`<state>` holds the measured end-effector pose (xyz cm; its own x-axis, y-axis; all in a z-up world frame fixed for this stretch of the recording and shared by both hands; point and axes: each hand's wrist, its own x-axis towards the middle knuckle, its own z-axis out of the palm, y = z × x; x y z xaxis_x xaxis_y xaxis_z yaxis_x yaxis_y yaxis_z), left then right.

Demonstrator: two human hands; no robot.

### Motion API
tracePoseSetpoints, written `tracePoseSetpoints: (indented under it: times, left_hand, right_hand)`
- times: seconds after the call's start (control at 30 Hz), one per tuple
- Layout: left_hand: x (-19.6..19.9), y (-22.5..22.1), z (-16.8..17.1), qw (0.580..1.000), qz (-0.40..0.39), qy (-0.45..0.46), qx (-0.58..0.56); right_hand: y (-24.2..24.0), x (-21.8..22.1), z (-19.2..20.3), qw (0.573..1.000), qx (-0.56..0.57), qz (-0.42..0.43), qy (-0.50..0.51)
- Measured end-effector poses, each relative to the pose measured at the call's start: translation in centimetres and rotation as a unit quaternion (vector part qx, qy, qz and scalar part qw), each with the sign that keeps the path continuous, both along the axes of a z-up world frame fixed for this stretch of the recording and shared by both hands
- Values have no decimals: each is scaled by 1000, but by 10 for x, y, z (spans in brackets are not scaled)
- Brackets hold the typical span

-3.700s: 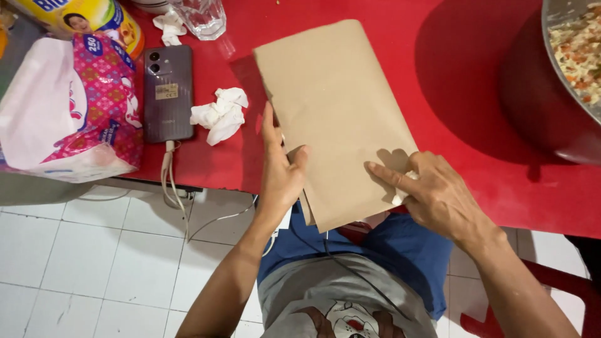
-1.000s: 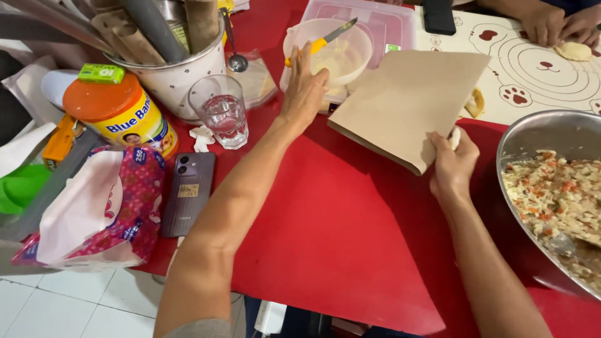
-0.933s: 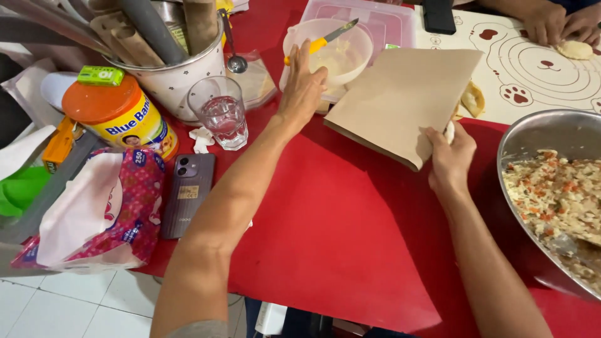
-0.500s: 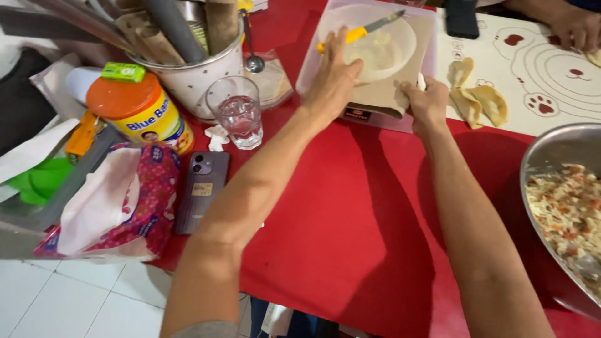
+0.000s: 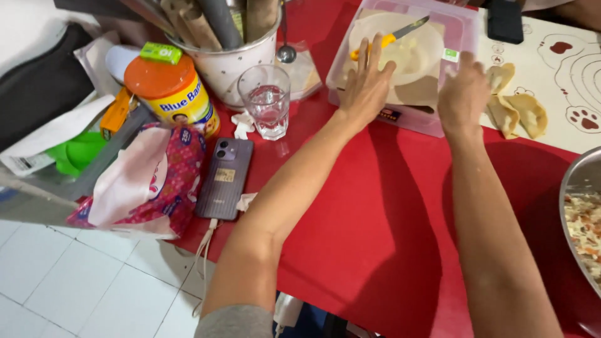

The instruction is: Filling a circular dough wrapper with a vegetable and meat mixture using a spoon and then folding it into a semi-circle pastry.

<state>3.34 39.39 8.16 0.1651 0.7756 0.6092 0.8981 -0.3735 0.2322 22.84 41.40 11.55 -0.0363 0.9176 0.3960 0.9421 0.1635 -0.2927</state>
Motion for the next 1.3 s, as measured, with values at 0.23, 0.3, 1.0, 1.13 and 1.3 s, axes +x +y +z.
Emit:
tracePoseSetpoints:
  times: [0.23,0.3,1.0,1.13,1.3]
  left_hand:
    - [60,-77,13,993,-48,-105,13]
    - [72,-100,11,982,-108,-152,-5]
    - [35,-227,18,908,-309,-264,101]
    - [27,-234,-10,968,-173,-171,55]
    - [-16,-287,-13,994,-37,-52,-90]
  right_hand:
    - [-100,-13,27,908,31,92,408]
    - [-128,-25,44,863,-66,113,488]
    - [-249,7,9,711,-239,324,576]
    - [-260,-3,3,776,-234,232,539]
    - [-247,-18,-41,817,-181,251,487]
